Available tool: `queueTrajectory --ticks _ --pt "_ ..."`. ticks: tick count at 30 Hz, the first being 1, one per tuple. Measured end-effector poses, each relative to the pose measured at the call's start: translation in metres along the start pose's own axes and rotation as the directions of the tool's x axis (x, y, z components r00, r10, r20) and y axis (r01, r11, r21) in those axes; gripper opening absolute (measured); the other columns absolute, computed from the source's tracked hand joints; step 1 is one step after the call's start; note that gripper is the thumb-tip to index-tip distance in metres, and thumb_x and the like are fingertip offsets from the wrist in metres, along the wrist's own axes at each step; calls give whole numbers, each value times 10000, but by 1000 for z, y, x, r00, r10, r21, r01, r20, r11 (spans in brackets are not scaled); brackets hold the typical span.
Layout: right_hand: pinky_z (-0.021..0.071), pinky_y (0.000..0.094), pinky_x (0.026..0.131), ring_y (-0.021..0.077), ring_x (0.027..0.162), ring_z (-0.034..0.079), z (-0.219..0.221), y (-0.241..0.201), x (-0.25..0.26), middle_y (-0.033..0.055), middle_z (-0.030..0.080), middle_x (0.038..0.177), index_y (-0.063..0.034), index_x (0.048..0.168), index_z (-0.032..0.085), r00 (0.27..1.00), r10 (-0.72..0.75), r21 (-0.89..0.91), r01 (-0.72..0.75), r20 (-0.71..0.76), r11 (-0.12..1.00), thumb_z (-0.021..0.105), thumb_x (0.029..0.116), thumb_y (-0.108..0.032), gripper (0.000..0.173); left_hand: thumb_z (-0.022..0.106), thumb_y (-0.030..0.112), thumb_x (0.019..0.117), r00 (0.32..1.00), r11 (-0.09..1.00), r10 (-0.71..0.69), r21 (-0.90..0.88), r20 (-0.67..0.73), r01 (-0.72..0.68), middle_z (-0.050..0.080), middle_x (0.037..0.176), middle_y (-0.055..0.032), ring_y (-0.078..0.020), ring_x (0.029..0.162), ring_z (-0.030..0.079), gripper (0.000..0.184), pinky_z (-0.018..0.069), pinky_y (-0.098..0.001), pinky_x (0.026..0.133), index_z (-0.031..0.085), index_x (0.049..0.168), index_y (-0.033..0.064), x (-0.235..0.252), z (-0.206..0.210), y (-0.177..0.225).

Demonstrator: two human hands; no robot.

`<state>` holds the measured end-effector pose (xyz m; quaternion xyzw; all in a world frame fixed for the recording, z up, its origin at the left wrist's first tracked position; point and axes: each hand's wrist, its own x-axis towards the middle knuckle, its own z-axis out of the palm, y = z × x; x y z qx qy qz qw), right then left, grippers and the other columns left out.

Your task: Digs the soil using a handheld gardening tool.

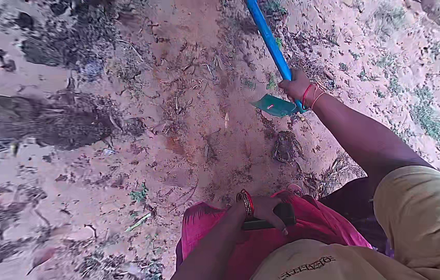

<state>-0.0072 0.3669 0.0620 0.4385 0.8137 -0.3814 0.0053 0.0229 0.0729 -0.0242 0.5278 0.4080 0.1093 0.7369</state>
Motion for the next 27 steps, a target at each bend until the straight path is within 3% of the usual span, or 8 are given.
queueTrajectory --ticks 3,6,10,13,19,22,24,27 --pt "432 242 455 77 453 448 -42 80 -42 11 471 652 10 1108 528 989 125 -18 -124 76 992 571 1017 -98 147 825 248 874 998 998 61 21 11 -62 595 1281 -302 -394 1174 601 732 454 -571 1031 460 1420 -74 1 -2 4" --pt "402 244 447 90 441 439 -67 163 -81 22 461 606 27 1042 553 950 275 -70 -267 150 961 586 980 -14 81 840 256 857 995 995 91 30 35 -92 589 1292 -303 -401 1187 598 772 460 -572 1030 448 1438 -70 1 -5 14" --pt "439 243 528 84 537 484 -34 266 -128 41 505 739 50 1215 539 856 447 -89 -439 260 894 571 977 -3 246 880 320 797 991 989 128 76 33 -130 637 1201 -285 -403 1114 638 823 498 -589 959 475 1410 -53 5 -2 19" --pt "474 338 610 145 632 526 25 317 -149 100 547 851 69 1257 527 895 399 21 -411 200 911 583 930 -36 348 891 275 765 983 982 178 61 45 -181 655 1169 -285 -411 1093 652 824 506 -597 940 489 1402 -59 8 1 25" --pt "482 360 663 161 683 553 106 314 -101 125 587 852 120 1208 555 982 191 209 -185 -9 960 599 867 -60 388 866 161 787 982 981 191 -29 13 -190 633 1189 -320 -429 1117 636 770 497 -581 975 473 1393 -105 16 1 22" --pt "490 302 584 106 575 529 112 285 -80 62 546 781 102 1222 527 980 193 318 -169 -46 933 577 882 -47 375 846 134 807 986 985 164 -49 -21 -165 626 1203 -326 -430 1127 632 750 494 -572 984 462 1405 -104 10 0 18" --pt "484 302 560 110 542 515 103 249 -41 44 520 733 67 1151 530 983 162 350 -123 -86 929 573 898 -46 281 836 133 823 987 986 151 -60 -50 -154 622 1222 -330 -430 1141 629 746 489 -572 1000 453 1418 -103 7 0 16" --pt "498 451 644 249 657 578 75 150 45 164 587 810 71 1164 574 989 -10 237 45 -149 971 615 931 -68 275 837 179 825 990 989 85 -110 -116 -98 613 1225 -315 -400 1135 621 736 487 -558 996 464 1395 -98 -1 0 12"
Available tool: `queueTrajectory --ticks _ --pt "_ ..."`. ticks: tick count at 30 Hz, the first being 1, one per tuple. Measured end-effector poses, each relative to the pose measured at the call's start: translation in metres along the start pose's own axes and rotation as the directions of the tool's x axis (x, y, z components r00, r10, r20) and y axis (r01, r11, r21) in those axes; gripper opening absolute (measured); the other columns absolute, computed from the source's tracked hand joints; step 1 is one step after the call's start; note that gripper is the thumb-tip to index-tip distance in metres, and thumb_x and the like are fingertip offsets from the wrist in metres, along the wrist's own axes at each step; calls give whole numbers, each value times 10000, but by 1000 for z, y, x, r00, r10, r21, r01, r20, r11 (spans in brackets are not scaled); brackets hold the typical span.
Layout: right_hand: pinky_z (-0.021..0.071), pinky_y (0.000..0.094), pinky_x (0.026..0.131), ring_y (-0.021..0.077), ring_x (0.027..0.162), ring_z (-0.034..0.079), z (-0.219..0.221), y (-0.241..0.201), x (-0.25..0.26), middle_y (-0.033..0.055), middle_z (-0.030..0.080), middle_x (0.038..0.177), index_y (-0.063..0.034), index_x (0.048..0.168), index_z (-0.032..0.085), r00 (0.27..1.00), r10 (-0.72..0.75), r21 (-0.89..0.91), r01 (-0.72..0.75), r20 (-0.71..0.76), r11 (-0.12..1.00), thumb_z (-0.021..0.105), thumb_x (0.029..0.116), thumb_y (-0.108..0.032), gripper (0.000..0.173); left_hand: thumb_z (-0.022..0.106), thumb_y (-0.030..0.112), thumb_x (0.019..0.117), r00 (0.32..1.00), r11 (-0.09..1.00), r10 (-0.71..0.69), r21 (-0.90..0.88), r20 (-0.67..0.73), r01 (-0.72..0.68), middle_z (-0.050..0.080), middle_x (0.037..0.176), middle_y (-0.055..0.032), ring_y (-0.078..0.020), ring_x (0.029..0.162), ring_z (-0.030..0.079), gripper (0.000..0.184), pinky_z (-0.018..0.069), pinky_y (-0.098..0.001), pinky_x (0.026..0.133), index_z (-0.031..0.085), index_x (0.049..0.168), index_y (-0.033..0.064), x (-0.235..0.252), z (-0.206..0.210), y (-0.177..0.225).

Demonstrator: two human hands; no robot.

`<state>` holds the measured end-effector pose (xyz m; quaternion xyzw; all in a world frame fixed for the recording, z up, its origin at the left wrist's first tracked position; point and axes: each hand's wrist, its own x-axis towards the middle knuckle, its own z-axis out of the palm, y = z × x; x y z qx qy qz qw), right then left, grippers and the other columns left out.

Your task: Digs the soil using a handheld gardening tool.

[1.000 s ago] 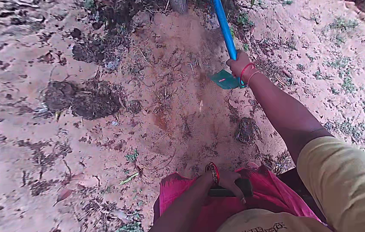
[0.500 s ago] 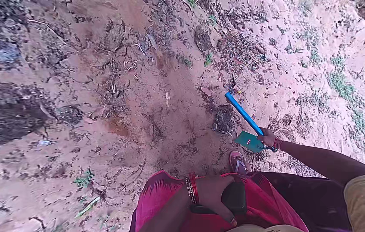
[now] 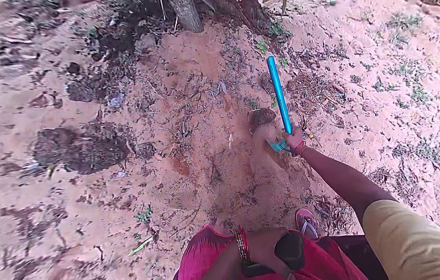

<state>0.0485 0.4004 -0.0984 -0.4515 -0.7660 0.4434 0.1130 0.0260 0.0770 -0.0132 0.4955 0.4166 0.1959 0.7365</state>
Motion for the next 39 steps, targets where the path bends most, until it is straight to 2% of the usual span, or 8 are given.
queueTrajectory --ticks 4,9,18,22,25,30,34,39 --pt "496 570 930 384 1072 651 -11 -180 91 264 658 1156 42 1334 554 978 -210 -169 208 1 963 608 982 -157 407 835 242 815 990 996 -87 -32 -110 84 609 1240 -294 -385 1143 614 755 484 -563 999 467 1397 -68 -5 1 -4" --pt "532 548 863 360 988 673 -25 -251 74 256 638 1197 19 1388 525 969 -240 -301 245 53 922 591 1001 -210 454 827 223 854 978 993 -115 -25 -174 112 585 1283 -305 -388 1179 599 749 469 -560 1026 436 1424 -66 -12 2 -1" --pt "503 494 676 303 696 586 -29 -29 -94 224 601 903 59 1245 555 935 284 -416 -177 212 892 605 1015 -159 320 849 268 849 990 992 -49 111 -130 64 624 1226 -282 -392 1131 626 740 482 -587 990 474 1402 -50 -23 24 14" --pt "510 524 857 350 917 645 13 69 -119 264 638 1057 78 1318 545 926 318 -365 -230 203 902 574 1025 -168 383 840 245 856 998 992 -19 126 -67 27 618 1271 -285 -403 1183 615 780 468 -596 1020 438 1465 -29 -18 36 19" --pt "493 513 975 359 1085 649 61 83 -124 278 653 1176 79 1379 530 949 291 -253 -253 124 934 583 1015 -168 443 849 276 844 997 984 -46 168 -55 55 627 1242 -291 -418 1163 620 776 469 -615 993 460 1440 -33 -11 36 17" --pt "523 471 857 319 924 648 97 84 -126 274 645 1081 116 1382 492 964 263 7 -263 -23 965 585 987 -59 442 839 244 866 992 989 -106 92 -69 112 596 1316 -299 -415 1229 590 783 441 -587 1059 436 1474 -37 -3 30 15" --pt "523 522 814 346 864 652 74 2 -67 257 652 988 90 1328 535 998 64 -87 -61 30 994 602 996 -99 387 836 305 867 986 982 -140 113 -92 150 601 1292 -304 -416 1209 596 778 443 -599 1046 457 1438 -64 -4 27 1" --pt "533 509 857 327 947 671 35 -217 62 245 648 1135 47 1367 514 980 -199 -150 201 28 968 574 1023 -200 428 819 332 883 965 964 -207 134 -161 229 590 1311 -306 -429 1229 582 756 432 -621 1048 468 1431 -53 -6 25 9"
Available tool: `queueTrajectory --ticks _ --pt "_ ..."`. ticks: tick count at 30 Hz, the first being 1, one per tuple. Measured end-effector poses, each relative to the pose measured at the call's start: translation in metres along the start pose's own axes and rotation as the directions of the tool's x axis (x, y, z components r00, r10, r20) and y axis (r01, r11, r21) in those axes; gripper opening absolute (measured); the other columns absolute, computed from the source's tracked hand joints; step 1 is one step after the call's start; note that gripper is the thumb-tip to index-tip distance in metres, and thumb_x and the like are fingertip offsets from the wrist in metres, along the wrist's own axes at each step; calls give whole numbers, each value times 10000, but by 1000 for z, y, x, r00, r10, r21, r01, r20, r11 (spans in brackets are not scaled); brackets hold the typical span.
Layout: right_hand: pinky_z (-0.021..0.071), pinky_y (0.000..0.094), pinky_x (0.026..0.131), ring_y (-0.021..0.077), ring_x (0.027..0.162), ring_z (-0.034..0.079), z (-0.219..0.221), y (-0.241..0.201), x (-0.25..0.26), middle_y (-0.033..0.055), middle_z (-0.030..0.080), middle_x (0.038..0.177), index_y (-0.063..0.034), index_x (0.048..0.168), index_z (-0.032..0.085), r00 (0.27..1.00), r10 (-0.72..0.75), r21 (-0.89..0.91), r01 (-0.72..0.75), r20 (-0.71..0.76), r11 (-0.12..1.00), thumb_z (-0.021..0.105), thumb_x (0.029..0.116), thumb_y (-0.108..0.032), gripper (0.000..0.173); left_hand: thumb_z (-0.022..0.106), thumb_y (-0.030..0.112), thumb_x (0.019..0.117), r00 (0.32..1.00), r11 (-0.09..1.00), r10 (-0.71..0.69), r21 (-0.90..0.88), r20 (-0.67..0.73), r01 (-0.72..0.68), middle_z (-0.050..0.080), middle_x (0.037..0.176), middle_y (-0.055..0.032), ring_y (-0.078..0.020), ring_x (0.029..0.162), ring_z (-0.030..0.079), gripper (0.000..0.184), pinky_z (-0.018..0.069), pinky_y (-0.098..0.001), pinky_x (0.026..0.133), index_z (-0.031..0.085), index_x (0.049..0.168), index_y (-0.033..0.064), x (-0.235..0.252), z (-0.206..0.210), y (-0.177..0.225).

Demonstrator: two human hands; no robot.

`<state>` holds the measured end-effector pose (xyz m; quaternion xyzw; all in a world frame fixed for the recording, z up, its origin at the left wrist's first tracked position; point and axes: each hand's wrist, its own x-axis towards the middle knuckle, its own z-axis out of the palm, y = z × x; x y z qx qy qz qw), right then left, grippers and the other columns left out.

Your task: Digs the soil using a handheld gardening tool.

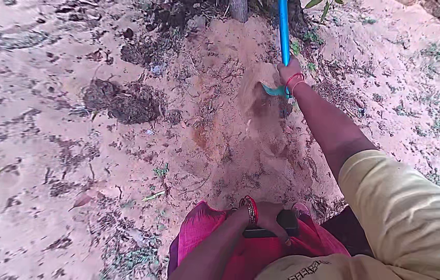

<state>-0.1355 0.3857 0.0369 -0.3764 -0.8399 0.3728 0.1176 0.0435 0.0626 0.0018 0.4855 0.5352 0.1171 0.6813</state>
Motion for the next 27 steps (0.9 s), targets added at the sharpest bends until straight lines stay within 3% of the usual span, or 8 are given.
queueTrajectory --ticks 4,11,13,15,16,18,21,27 --pt "539 401 705 202 759 613 -22 -56 29 139 603 1014 -2 1341 525 1000 13 -20 -13 10 1000 562 1015 -213 390 811 346 892 999 1000 -15 -27 -33 14 591 1310 -301 -420 1217 590 751 439 -616 1043 464 1426 -52 -8 -1 0" --pt "462 263 482 109 496 480 44 63 -144 39 489 730 -1 1328 495 888 300 41 -334 349 942 556 1036 -149 333 809 331 893 998 998 49 45 32 -51 599 1300 -304 -436 1213 591 756 435 -631 1030 459 1439 -59 -14 5 2" --pt "485 305 536 143 549 514 75 108 -194 79 515 781 3 1301 496 821 410 -47 -428 398 903 553 1043 -167 315 810 317 892 995 995 83 46 57 -86 606 1285 -305 -433 1201 600 764 446 -625 1020 448 1448 -62 -14 7 3" --pt "528 378 705 212 738 606 105 144 -231 151 595 940 18 1339 507 795 465 -141 -447 389 883 541 1060 -195 353 810 297 892 992 994 98 47 77 -101 603 1286 -315 -441 1205 597 768 444 -624 1020 437 1455 -70 -15 9 3" --pt "529 442 830 279 892 648 118 161 -244 213 636 1061 42 1358 512 808 466 -144 -445 361 884 550 1052 -175 377 808 291 894 991 994 97 50 89 -102 599 1290 -320 -448 1211 592 768 441 -630 1019 432 1457 -70 -14 10 2" --pt "505 487 934 340 1035 653 139 192 -261 263 650 1145 69 1373 507 858 421 -95 -412 293 906 555 1032 -133 399 802 281 897 990 993 95 62 100 -102 603 1272 -328 -455 1204 593 752 439 -637 1012 442 1448 -82 -13 13 -1" --pt "517 465 852 319 919 654 147 220 -267 254 658 1027 99 1321 536 915 334 -43 -333 226 942 569 1002 -107 381 793 292 906 993 996 55 61 105 -61 597 1280 -327 -453 1214 586 721 432 -633 1019 463 1423 -87 -14 17 -6" --pt "520 506 901 359 979 675 152 213 -242 273 677 1069 84 1341 545 922 284 -83 -271 265 959 584 998 -123 403 819 310 880 997 999 0 -46 75 4 564 1369 -312 -422 1286 556 834 411 -602 1083 403 1504 -55 -10 18 -23"
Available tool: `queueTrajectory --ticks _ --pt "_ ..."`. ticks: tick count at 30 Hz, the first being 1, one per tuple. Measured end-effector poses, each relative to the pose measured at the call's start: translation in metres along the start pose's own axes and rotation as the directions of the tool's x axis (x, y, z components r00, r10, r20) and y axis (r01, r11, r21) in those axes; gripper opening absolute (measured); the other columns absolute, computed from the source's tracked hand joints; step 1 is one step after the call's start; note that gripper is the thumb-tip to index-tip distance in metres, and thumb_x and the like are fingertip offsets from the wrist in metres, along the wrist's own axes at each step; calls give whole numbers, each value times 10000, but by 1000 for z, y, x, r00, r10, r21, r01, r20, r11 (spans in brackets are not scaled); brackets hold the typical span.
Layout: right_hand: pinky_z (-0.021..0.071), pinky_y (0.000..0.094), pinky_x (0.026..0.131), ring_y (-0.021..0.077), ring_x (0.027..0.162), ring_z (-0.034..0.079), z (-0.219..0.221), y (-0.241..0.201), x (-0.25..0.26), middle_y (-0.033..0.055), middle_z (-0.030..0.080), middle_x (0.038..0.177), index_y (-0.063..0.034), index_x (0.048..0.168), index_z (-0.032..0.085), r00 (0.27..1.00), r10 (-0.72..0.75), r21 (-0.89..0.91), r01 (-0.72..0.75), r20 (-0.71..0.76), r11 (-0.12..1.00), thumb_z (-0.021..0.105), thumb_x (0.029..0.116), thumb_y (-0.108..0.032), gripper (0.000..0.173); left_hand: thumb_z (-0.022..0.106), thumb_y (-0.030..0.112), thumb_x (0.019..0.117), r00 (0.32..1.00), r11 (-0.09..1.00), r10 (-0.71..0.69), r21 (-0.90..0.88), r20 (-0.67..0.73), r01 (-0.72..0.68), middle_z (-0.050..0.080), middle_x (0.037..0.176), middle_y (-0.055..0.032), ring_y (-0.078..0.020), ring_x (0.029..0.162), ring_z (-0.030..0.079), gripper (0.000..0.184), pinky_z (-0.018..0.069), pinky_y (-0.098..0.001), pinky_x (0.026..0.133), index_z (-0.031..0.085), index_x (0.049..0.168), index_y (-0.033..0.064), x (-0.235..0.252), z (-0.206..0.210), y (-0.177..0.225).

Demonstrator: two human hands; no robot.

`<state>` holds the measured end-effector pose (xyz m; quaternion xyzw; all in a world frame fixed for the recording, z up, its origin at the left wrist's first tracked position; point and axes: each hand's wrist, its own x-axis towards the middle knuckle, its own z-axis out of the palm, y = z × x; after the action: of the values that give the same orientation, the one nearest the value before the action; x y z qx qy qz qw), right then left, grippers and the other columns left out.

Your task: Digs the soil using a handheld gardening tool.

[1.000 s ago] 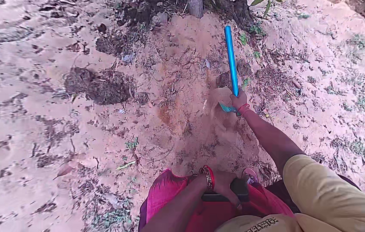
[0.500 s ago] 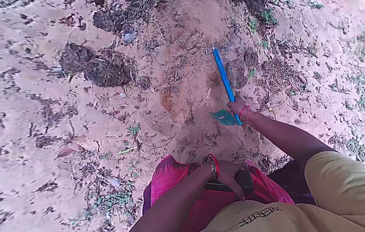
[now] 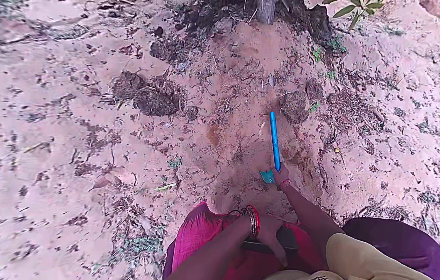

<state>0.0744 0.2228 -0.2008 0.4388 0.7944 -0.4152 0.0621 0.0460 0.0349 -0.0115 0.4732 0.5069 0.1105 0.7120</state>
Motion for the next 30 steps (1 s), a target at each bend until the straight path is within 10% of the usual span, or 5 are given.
queueTrajectory --ticks 11,15,18,26,30 --pt "502 567 994 405 1158 650 -113 -254 122 288 661 1220 52 1400 515 910 -203 124 262 -361 957 600 1020 -204 465 816 306 888 995 997 -60 -58 -84 55 580 1325 -325 -442 1250 563 738 406 -629 1061 483 1421 -82 -10 -13 4" --pt "529 411 751 212 815 624 -209 -344 140 134 618 1008 14 1301 554 940 -212 26 227 -268 973 565 1022 -254 388 806 315 896 998 999 -34 -41 -56 32 565 1353 -331 -440 1278 553 757 398 -621 1082 466 1441 -87 -3 -16 4" --pt "487 269 551 93 565 508 -212 -321 118 11 496 810 -39 1274 506 975 -162 99 178 -150 979 543 1034 -229 309 790 350 911 997 998 -62 8 -49 63 563 1358 -333 -447 1289 544 756 390 -628 1084 472 1433 -94 -2 -22 7" --pt "471 235 472 86 480 491 -71 -171 34 24 487 702 5 1206 492 984 -52 308 -4 171 951 551 1038 -118 216 794 361 904 999 994 -54 92 5 54 568 1351 -338 -467 1283 550 834 403 -649 1059 401 1504 -63 1 -12 9" --pt "553 397 808 246 861 666 7 -118 -6 193 646 1036 49 1390 484 969 93 22 -101 229 995 539 1071 -190 402 822 337 875 999 999 -9 52 -35 11 613 1260 -331 -464 1200 596 788 439 -652 1001 463 1438 -81 -5 -10 9"
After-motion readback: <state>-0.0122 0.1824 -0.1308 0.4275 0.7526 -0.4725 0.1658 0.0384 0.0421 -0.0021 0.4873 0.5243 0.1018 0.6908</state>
